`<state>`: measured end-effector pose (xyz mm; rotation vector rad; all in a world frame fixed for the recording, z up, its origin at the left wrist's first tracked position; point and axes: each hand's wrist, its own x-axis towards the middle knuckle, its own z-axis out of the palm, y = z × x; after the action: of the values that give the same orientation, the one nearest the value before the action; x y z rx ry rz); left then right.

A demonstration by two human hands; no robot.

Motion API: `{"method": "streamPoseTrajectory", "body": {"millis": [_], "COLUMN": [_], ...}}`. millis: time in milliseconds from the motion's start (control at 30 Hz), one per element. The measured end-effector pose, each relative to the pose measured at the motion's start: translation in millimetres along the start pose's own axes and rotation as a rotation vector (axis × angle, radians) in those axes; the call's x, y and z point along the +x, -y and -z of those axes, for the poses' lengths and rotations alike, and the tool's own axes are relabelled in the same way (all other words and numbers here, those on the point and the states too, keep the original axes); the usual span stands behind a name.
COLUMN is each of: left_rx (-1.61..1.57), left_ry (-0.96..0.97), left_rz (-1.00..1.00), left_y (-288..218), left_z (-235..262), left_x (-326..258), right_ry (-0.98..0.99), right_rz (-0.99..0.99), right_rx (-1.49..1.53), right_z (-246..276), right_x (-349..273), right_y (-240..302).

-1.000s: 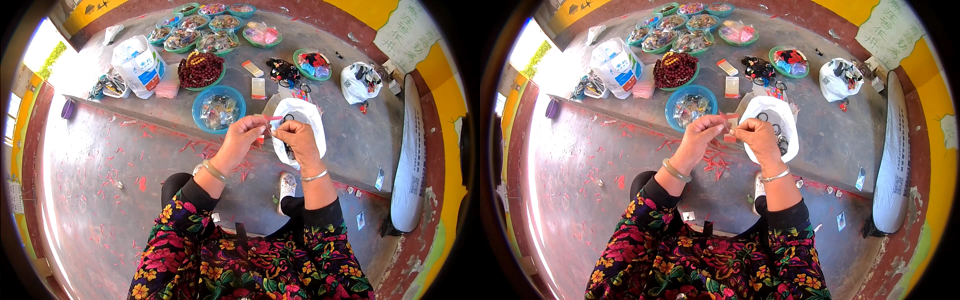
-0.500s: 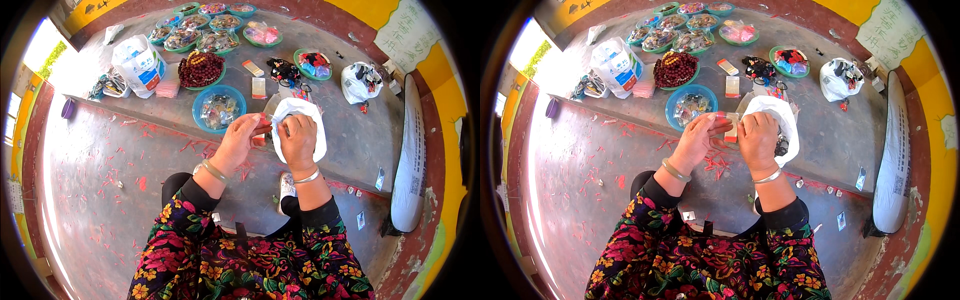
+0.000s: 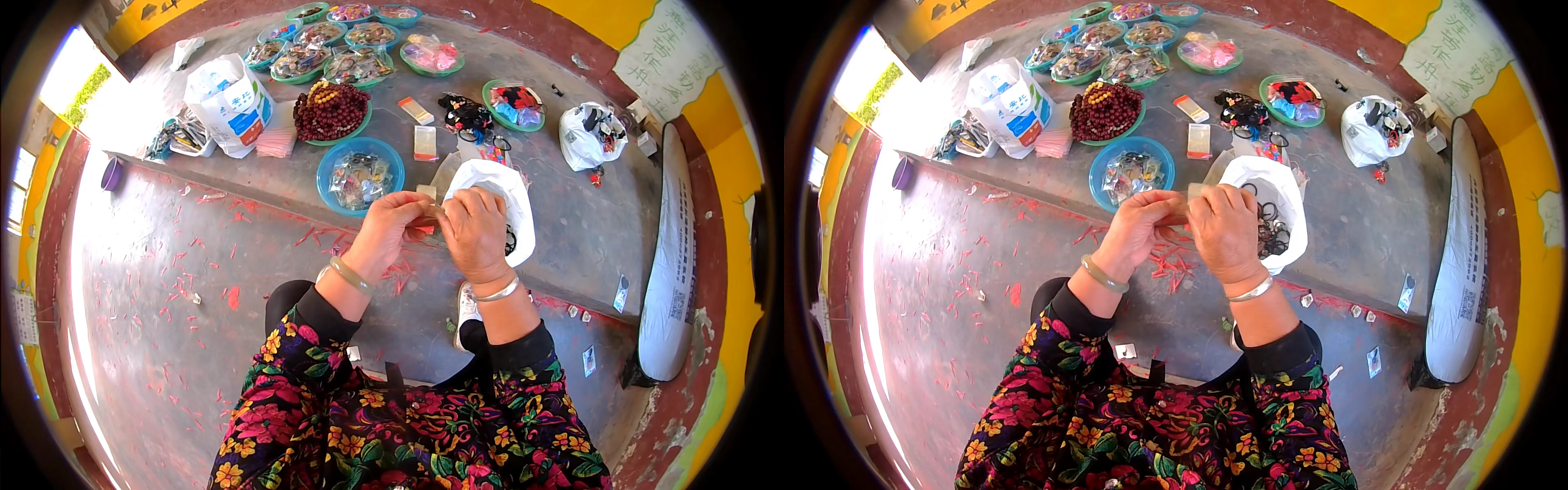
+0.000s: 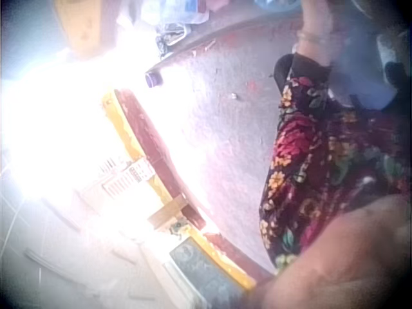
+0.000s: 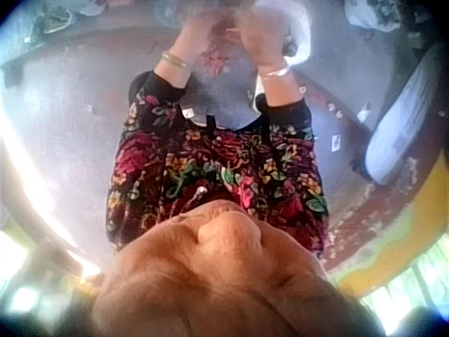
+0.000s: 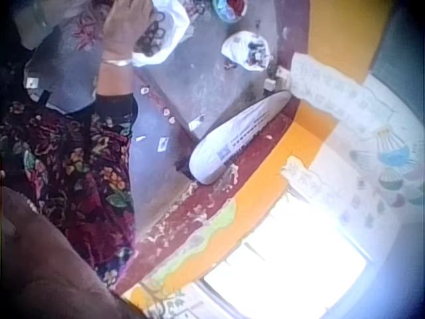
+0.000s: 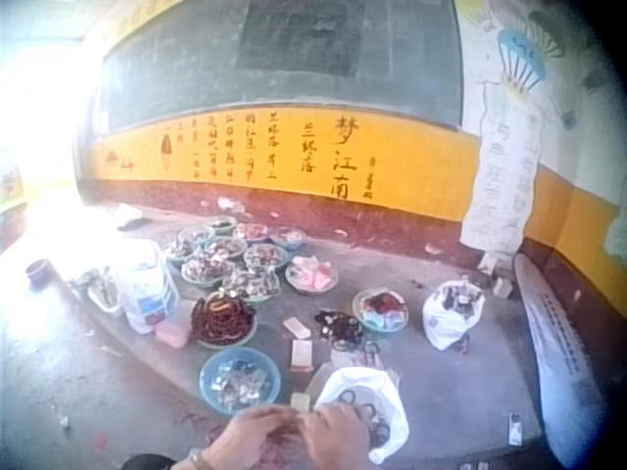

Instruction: The person sits on the floor and repeatedly picks up small rubber bands from a white bag, then ties them around small rectangular items. The tied items are placed into a blue bowl on the floor.

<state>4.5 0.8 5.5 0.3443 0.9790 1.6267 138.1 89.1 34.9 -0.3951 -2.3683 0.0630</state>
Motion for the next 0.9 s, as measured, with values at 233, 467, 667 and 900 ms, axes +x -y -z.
{"method": "streamPoseTrajectory", "body": {"millis": [233,467,667,900], "left_rx": [0.111,0.182,0.148,0.045], "left_ry": [-0.052,-0.036,0.000,0.032], "left_rz": [-0.062,-0.085,-0.009,0.100], "left_y": [-14,-10,-12,-14], "left_z": [-1,-6,-4,-8], "left_x": [-5,-4,-6,-10], "right_ry": [0.058,0.206,0.183,0.171], "right_rz": [-0.699,-1.073,-1.118,-1.067], "right_rx": [0.744,1.517,1.466,1.366], "right_z": [16,7,-1,-2], "right_x": [0,-7,-12,-14], "right_y": [-30,-34,-32,-33]}}
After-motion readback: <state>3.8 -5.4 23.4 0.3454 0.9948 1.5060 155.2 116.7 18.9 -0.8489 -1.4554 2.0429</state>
